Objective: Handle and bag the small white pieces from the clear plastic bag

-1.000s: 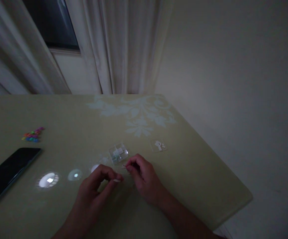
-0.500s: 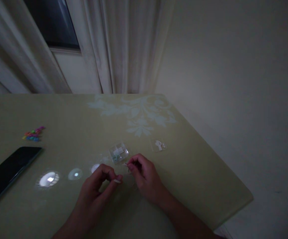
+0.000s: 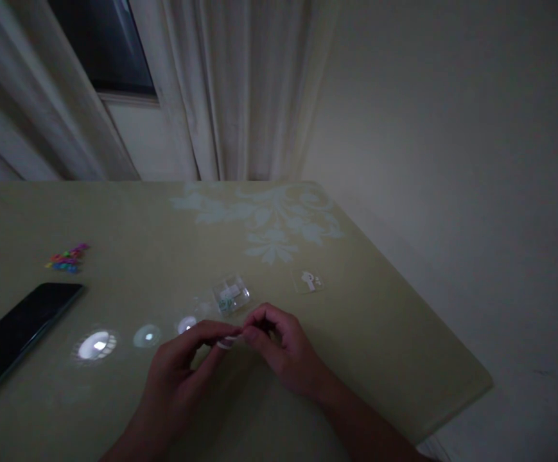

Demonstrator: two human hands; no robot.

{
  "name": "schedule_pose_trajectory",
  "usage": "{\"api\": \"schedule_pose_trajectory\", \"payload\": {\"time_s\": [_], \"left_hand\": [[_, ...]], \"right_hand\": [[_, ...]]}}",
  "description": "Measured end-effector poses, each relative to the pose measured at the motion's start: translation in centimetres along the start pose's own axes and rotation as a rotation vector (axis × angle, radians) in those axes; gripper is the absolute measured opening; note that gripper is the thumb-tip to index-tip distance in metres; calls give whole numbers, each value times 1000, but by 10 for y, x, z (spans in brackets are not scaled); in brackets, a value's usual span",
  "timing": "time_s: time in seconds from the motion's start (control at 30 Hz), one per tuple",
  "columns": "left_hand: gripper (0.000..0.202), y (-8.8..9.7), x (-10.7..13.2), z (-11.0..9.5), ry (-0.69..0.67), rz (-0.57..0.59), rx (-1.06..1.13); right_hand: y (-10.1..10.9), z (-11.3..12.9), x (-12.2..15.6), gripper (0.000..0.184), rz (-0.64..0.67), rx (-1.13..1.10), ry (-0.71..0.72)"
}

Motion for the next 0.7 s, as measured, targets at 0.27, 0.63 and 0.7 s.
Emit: {"api": "schedule_pose_trajectory", "payload": {"time_s": [0.27,0.63,0.7], "left_hand": [[11,3,8,4,77,-36,7],[9,-3,5,4,60,7,94],[10,-4,5,4,66,27,95]], "right_hand": [[12,-8,-6,13,23,671,93],[-5,-24,-2,3,186,1070,189],[-5,-22,-2,5,176,1070,189]]}}
Point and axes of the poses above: each hand's wrist, its own x-axis away from the middle knuckle, its own y-axis out of the back of the hand, z = x × y, the point moved 7 cm from there along -x, towards the middle knuckle, and after that the axes turned 14 degrees about -x, right-handed, at the moved point
